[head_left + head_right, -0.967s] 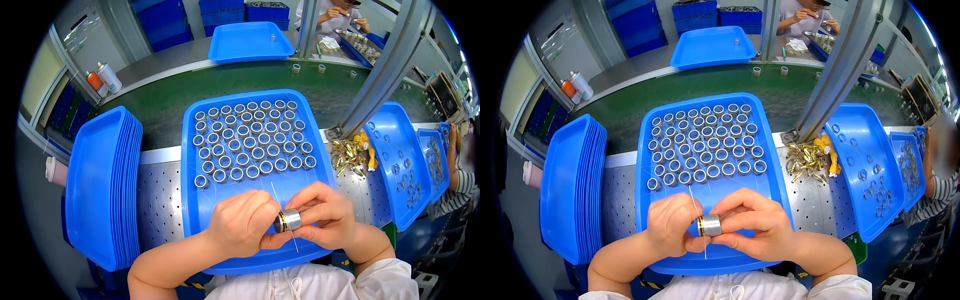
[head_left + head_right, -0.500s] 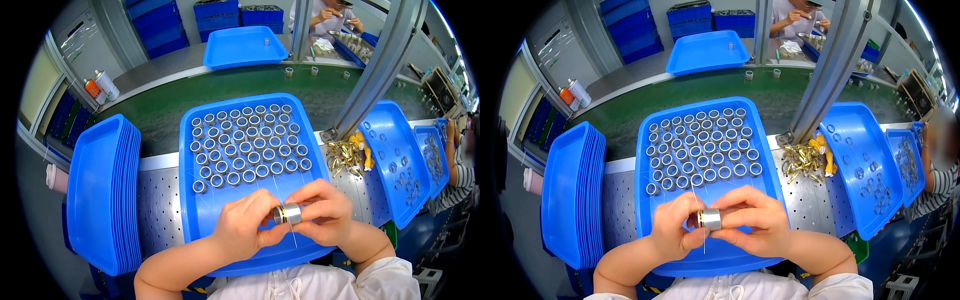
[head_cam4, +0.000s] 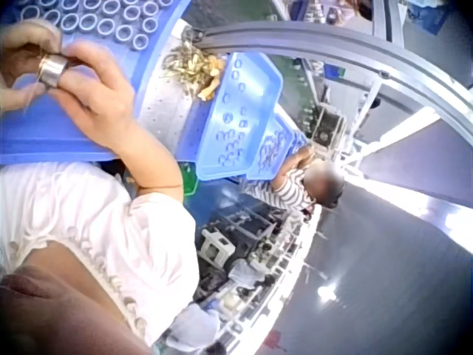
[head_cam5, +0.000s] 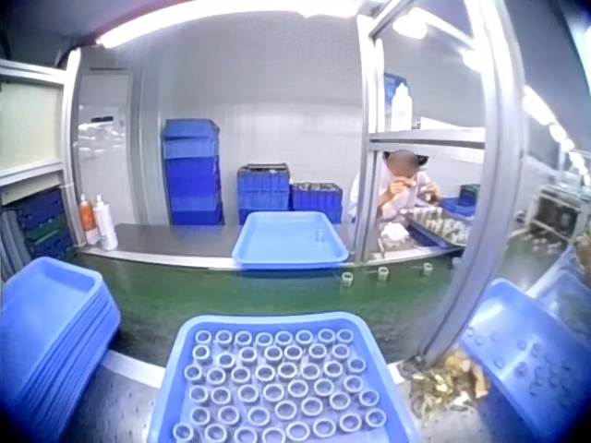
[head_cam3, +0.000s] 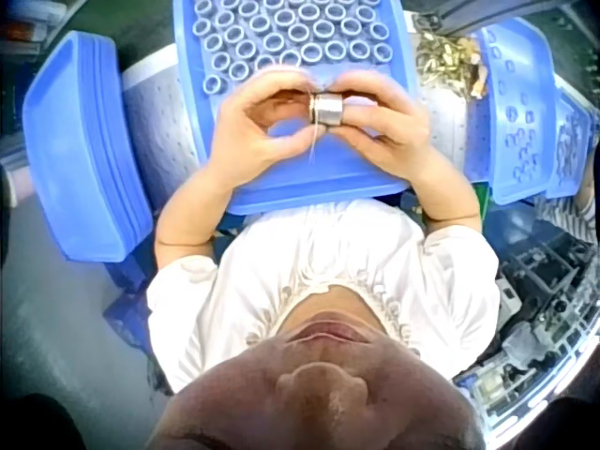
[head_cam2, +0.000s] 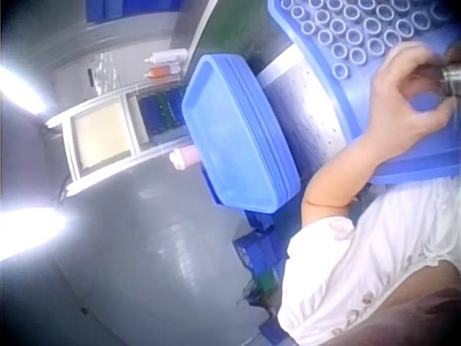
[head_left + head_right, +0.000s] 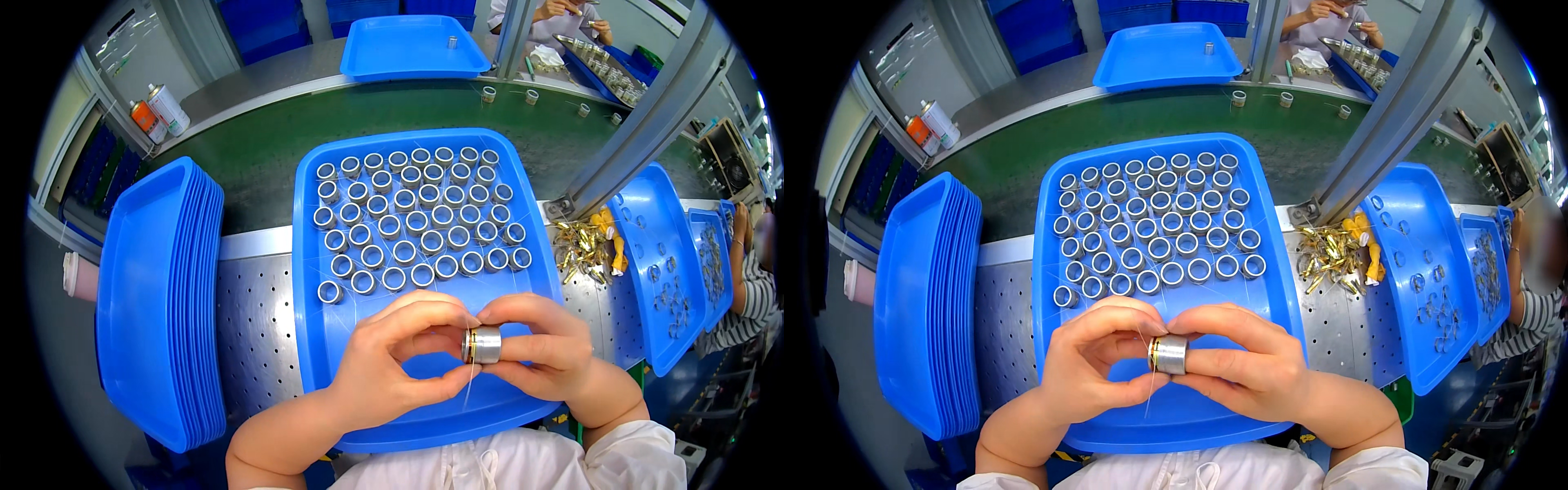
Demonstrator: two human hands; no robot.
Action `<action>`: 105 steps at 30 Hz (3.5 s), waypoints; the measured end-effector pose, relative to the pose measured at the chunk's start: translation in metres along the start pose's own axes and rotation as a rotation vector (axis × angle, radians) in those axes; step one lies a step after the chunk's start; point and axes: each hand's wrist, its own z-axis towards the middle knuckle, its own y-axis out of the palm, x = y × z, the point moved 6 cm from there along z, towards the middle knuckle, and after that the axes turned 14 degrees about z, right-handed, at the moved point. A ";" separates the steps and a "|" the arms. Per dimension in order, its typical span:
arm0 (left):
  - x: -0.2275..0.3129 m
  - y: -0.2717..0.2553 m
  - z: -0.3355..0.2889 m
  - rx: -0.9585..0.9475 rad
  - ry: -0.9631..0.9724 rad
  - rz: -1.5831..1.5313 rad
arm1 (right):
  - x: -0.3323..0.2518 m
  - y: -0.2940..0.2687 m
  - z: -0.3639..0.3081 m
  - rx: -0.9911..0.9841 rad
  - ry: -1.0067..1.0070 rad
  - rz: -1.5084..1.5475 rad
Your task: The person picks up small cylindrical metal components from a blue tray and inserts a thin wire into them. They manipulate the wire and component by hand, then place the assembled unit into a separate blue tray. The process is repeated for multiple units.
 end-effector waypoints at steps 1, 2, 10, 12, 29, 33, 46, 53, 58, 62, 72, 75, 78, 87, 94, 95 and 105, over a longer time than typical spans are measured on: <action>0.001 -0.001 0.000 0.004 0.009 0.008 | -0.001 0.001 0.000 -0.008 0.003 0.003; 0.001 -0.002 0.000 0.009 0.018 0.016 | -0.001 0.001 0.001 -0.016 0.006 0.007; -0.002 -0.004 -0.001 -0.006 0.021 0.074 | -0.001 0.001 -0.002 -0.022 0.002 0.024; -0.002 -0.004 -0.001 0.002 0.026 0.065 | 0.000 0.001 -0.002 -0.009 -0.002 0.026; -0.004 -0.004 0.000 0.035 -0.006 -0.039 | 0.005 0.000 -0.003 0.039 0.030 0.051; -0.005 -0.004 0.000 0.042 -0.009 -0.049 | 0.006 0.000 -0.004 0.053 0.028 0.075; 0.001 -0.003 0.000 0.107 0.142 0.305 | 0.013 -0.001 -0.006 0.064 0.097 0.219; 0.015 0.003 -0.006 0.211 0.557 0.900 | 0.012 0.000 -0.005 0.063 0.160 0.344; 0.016 0.005 -0.008 0.281 0.642 0.944 | 0.011 0.003 -0.006 0.083 0.223 0.446; 0.025 0.008 -0.008 0.260 0.590 0.976 | 0.011 0.004 -0.011 0.086 0.263 0.498; 0.049 0.019 -0.004 0.288 0.634 0.993 | -0.002 -0.003 -0.013 0.164 0.128 0.586; 0.051 0.023 -0.003 0.291 0.605 0.957 | -0.007 -0.007 -0.014 0.179 0.086 0.554; 0.056 0.025 0.000 0.293 0.599 0.972 | -0.011 -0.012 -0.012 0.191 0.048 0.504; 0.051 0.017 0.014 0.263 0.550 0.926 | 0.000 -0.015 -0.010 0.205 0.138 0.543; 0.039 0.012 0.017 0.160 0.274 0.450 | -0.001 -0.019 -0.006 0.191 0.063 0.315; 0.036 0.010 0.017 0.160 0.204 0.317 | -0.002 -0.020 -0.006 0.187 0.052 0.261; 0.021 0.000 0.012 0.059 0.099 0.097 | -0.005 -0.015 -0.001 0.132 -0.024 0.056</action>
